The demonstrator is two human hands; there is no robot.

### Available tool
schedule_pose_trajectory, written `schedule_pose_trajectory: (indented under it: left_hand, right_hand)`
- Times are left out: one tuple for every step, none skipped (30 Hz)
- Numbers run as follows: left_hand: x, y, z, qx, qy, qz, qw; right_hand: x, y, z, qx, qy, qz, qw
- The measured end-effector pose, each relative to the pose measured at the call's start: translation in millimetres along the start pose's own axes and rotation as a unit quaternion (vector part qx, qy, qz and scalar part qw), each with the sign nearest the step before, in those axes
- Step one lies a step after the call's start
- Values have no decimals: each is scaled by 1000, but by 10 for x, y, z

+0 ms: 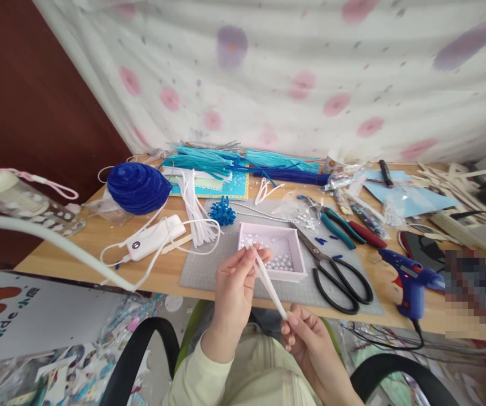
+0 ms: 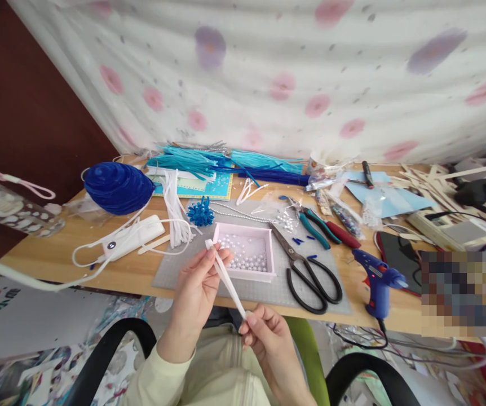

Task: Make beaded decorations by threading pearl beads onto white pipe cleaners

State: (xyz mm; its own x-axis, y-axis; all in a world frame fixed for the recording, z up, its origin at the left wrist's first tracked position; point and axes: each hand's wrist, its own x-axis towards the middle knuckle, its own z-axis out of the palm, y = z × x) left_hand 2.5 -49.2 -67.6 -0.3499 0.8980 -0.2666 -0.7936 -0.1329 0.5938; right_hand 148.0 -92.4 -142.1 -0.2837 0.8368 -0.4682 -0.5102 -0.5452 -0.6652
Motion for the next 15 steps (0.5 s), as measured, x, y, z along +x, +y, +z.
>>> schedule_pose_trajectory:
  left_hand:
    - [6,-1,-4,0,0,0,1000]
    - [11,-3,-8,-1,1,-2,1000]
    - [16,-3,-11,-3,3,-3,1000]
    - [22,-4,-14,-7,6,-5,1000]
    - [27,-5,-15,-12,9,-6,1000]
    - [33,-6,-16,-19,14,-8,1000]
    - [38,-8,-16,-26,18,-12,999]
    - [43,-11,-16,-33,24,-18,999]
    - [47,-14,-16,-40,29,-27,998]
    - [50,-19,-16,-46,33,-35,998]
    - [51,-24,-16,-52,36,-43,997]
    - [51,-29,-17,-58,36,-49,996]
    - [49,-32,-18,-63,35,-52,996]
    - [45,-33,-20,-65,31,-52,996]
    - [41,-33,-21,-66,28,-52,996]
  right_hand:
    - [-2,1,2,-2,-2,-2,1000]
    - [-4,0,5,-4,-5,-5,1000]
    - [-6,-3,5,-6,-7,-10,1000]
    - [-5,-7,3,-8,-10,-15,1000]
    - [-3,-12,0,-8,-12,-18,1000]
    - [2,-18,-5,-8,-14,-20,1000]
    - [7,-26,-10,-6,-15,-21,1000]
    - [12,-35,-12,-5,-16,-22,1000]
    - [17,-45,-10,-4,-16,-22,1000]
    - [19,-57,-3,-3,-14,-23,1000]
    - [19,-70,8,-3,-12,-22,1000]
    - [16,-84,25,-4,-9,-18,1000]
    - [11,-98,44,-6,-5,-13,1000]
    - [4,-111,64,-8,-1,-6,1000]
    - [-4,-122,83,-11,1,2,1000]
